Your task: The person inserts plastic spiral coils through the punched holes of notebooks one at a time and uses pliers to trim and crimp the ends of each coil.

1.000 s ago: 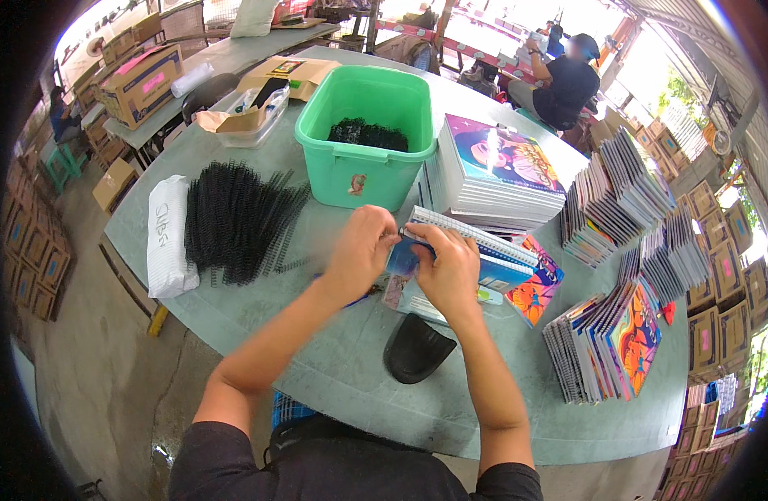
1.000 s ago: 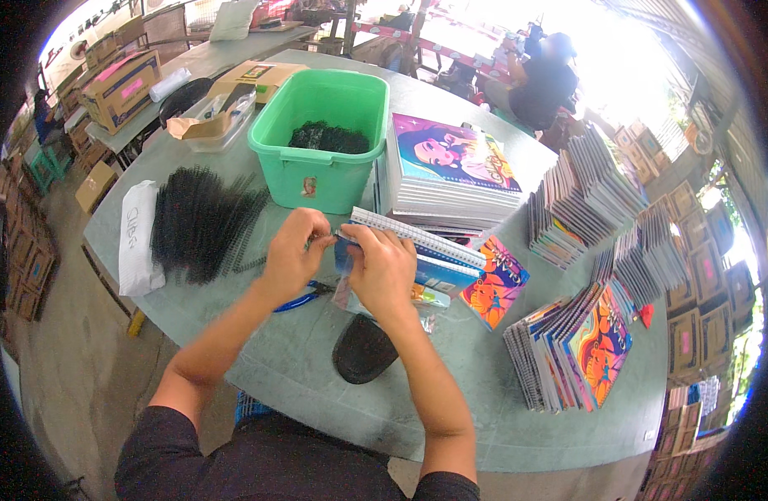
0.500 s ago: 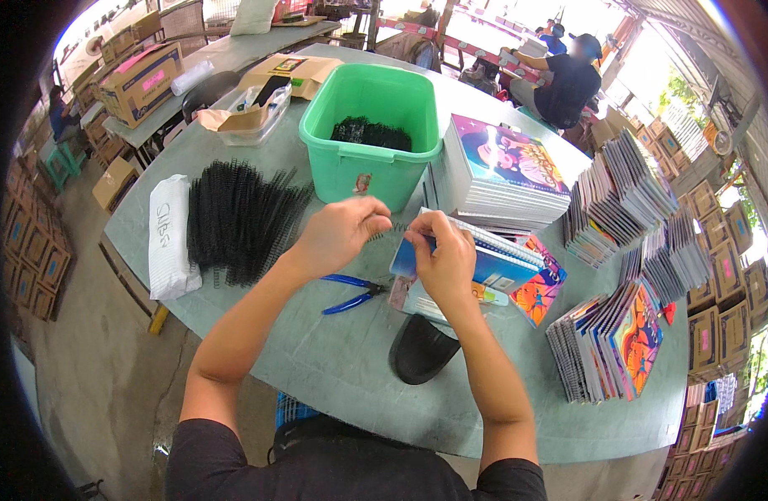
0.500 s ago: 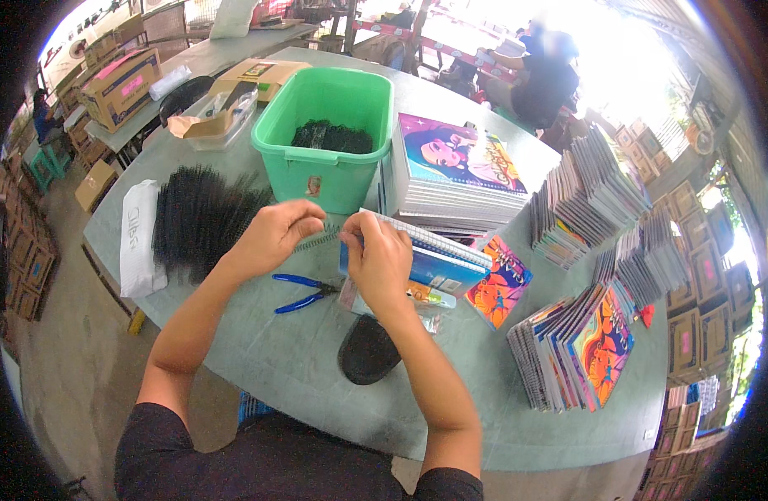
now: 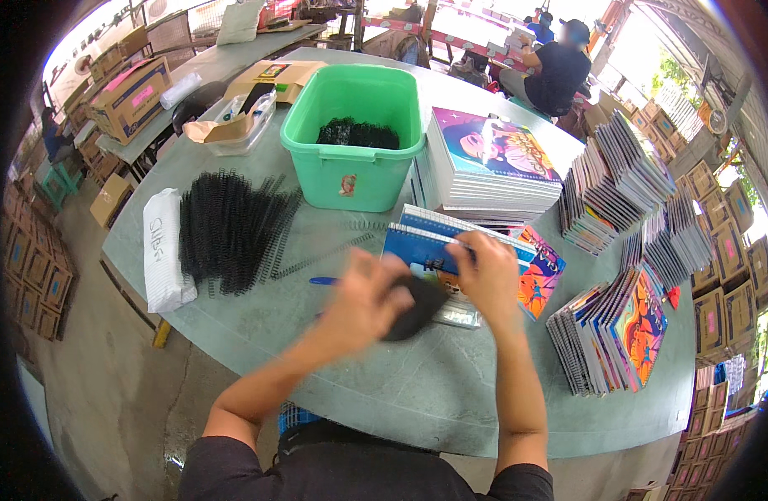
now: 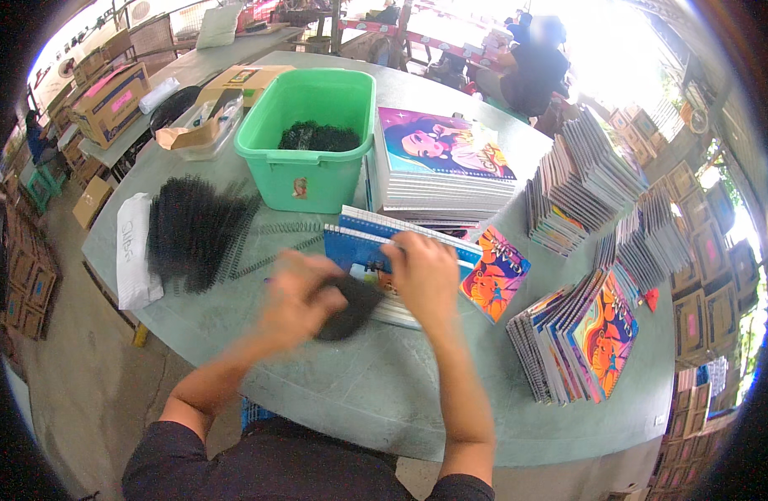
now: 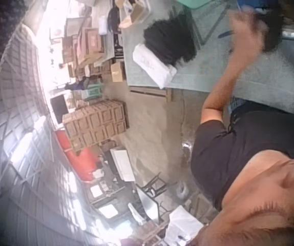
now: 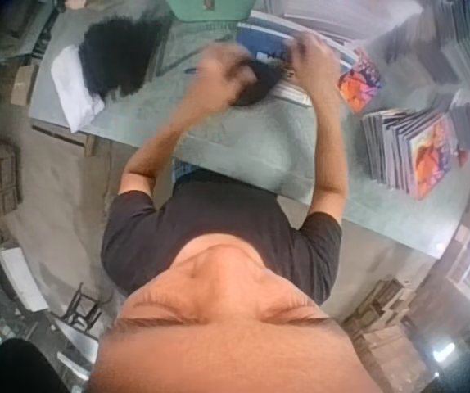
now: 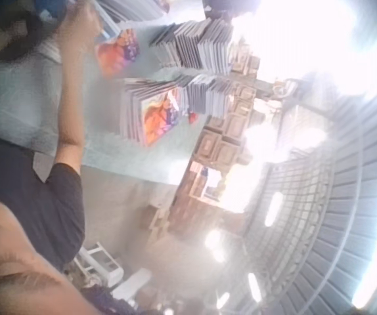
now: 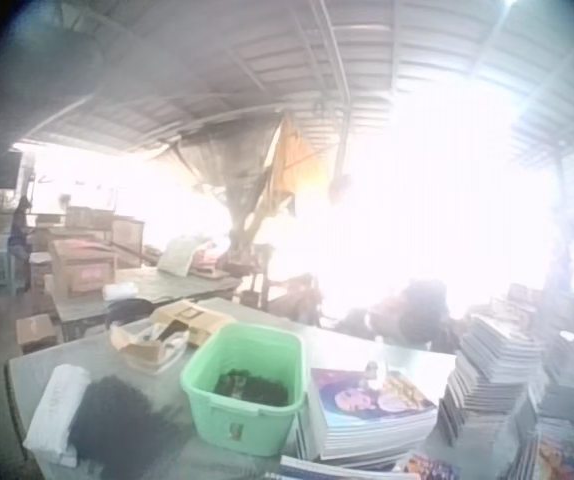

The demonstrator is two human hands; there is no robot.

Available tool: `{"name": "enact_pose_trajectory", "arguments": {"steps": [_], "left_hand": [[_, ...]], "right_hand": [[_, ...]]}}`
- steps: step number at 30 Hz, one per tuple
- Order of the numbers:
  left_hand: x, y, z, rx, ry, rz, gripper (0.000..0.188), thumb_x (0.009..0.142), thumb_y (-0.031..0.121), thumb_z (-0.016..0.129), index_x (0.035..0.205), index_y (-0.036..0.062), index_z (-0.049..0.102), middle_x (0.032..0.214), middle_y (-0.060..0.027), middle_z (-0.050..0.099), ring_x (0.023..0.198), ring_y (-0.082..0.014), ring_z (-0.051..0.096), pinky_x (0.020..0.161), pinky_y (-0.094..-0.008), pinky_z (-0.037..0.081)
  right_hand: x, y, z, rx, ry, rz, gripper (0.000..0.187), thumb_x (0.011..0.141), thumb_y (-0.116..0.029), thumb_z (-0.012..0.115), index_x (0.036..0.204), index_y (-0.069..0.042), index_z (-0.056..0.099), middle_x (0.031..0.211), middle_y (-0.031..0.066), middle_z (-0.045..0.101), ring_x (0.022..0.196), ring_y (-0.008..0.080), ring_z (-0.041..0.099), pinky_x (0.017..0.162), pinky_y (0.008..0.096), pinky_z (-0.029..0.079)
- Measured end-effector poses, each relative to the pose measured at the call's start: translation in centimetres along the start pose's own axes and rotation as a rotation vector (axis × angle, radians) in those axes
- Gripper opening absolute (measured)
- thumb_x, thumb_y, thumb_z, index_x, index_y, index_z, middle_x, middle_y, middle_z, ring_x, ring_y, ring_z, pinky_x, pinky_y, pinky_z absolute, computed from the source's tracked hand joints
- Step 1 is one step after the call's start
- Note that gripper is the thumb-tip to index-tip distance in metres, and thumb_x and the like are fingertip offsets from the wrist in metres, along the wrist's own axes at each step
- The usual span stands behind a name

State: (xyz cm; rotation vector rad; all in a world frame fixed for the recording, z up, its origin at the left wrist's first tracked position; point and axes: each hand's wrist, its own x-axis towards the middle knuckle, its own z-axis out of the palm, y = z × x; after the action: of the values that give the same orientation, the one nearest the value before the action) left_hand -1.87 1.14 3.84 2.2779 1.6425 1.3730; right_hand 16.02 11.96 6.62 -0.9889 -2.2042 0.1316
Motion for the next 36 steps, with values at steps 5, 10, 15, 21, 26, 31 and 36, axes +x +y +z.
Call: {"name": "enact_pose_trajectory", "arguments": {"steps": [5, 10, 15, 21, 26, 31, 36], "left_hand": [[2.7, -2.7, -3.2, 0.099, -0.052, -0.060, 0.024, 0.074, 0.004, 0.063, 0.096, 0.0038, 0.053, 0.096, -0.0135, 0.058, 0.087, -0.0281, 0.058, 0.076, -0.0358, 0.046], [2.8, -1.3, -5.5, 0.088, 0.181, -0.014, 0.036, 0.077, 0.003, 0.060, 0.113, 0.0014, 0.057, 0.098, -0.0141, 0.060, 0.085, -0.0298, 0.059, 0.075, -0.0361, 0.048], [2.1, -1.9, -4.1, 0.021, -0.070, -0.121, 0.038, 0.079, 0.003, 0.062, 0.116, 0.0086, 0.061, 0.092, -0.0114, 0.060, 0.082, -0.0243, 0.060, 0.076, -0.0330, 0.048], [1.6, -3.1, -1.5, -0.003, -0.319, 0.056, 0.038, 0.077, 0.002, 0.062, 0.115, 0.0065, 0.062, 0.089, -0.0093, 0.059, 0.079, -0.0203, 0.059, 0.072, -0.0307, 0.048], [4.4, 0.3, -2.8, -0.110, 0.082, -0.217, 0.033, 0.082, 0.010, 0.063, 0.114, 0.0107, 0.062, 0.090, -0.0127, 0.059, 0.084, -0.0252, 0.059, 0.079, -0.0325, 0.047], [4.5, -0.1, -1.7, -0.060, -0.251, -0.114, 0.033, 0.084, 0.010, 0.061, 0.117, 0.0079, 0.061, 0.094, -0.0120, 0.061, 0.086, -0.0214, 0.059, 0.080, -0.0308, 0.045], [5.1, 0.3, 0.0, -0.040, -0.309, -0.095, 0.032, 0.085, 0.011, 0.059, 0.117, 0.0077, 0.060, 0.092, -0.0110, 0.062, 0.085, -0.0203, 0.059, 0.080, -0.0317, 0.046]], "right_hand": [[-0.2, -0.2, -0.7, -0.032, 0.024, -0.004, 0.013, 0.082, -0.022, 0.062, 0.085, -0.010, 0.065, 0.071, 0.0072, 0.064, 0.070, 0.0258, 0.061, 0.064, 0.0370, 0.042], [-0.3, -0.8, -0.2, 0.090, 0.050, 0.002, 0.009, 0.079, -0.019, 0.064, 0.078, -0.010, 0.066, 0.069, 0.0072, 0.063, 0.068, 0.0257, 0.060, 0.064, 0.0369, 0.041], [0.3, -1.1, 0.3, 0.073, 0.043, -0.025, 0.008, 0.079, -0.018, 0.064, 0.079, -0.010, 0.066, 0.067, 0.0054, 0.062, 0.064, 0.0244, 0.058, 0.065, 0.0351, 0.041], [-0.4, -1.0, 0.4, 0.048, 0.091, -0.087, 0.009, 0.081, -0.017, 0.063, 0.086, -0.010, 0.065, 0.072, 0.0068, 0.063, 0.069, 0.0255, 0.059, 0.068, 0.0359, 0.041], [-1.6, -0.7, -1.8, -0.100, 0.001, -0.018, 0.011, 0.081, -0.018, 0.062, 0.087, -0.008, 0.065, 0.080, 0.0085, 0.064, 0.073, 0.0277, 0.059, 0.071, 0.0381, 0.043], [-2.8, 4.2, -3.9, 0.418, -0.098, 0.302, 0.016, 0.077, -0.011, 0.068, 0.093, -0.006, 0.066, 0.085, 0.0067, 0.068, 0.075, 0.0162, 0.063, 0.068, 0.0284, 0.047], [-5.2, 5.5, -0.7, 1.193, 0.181, 0.507, 0.019, 0.081, -0.013, 0.071, 0.095, -0.001, 0.066, 0.082, 0.0015, 0.065, 0.072, 0.0051, 0.056, 0.063, 0.0190, 0.042]]}}
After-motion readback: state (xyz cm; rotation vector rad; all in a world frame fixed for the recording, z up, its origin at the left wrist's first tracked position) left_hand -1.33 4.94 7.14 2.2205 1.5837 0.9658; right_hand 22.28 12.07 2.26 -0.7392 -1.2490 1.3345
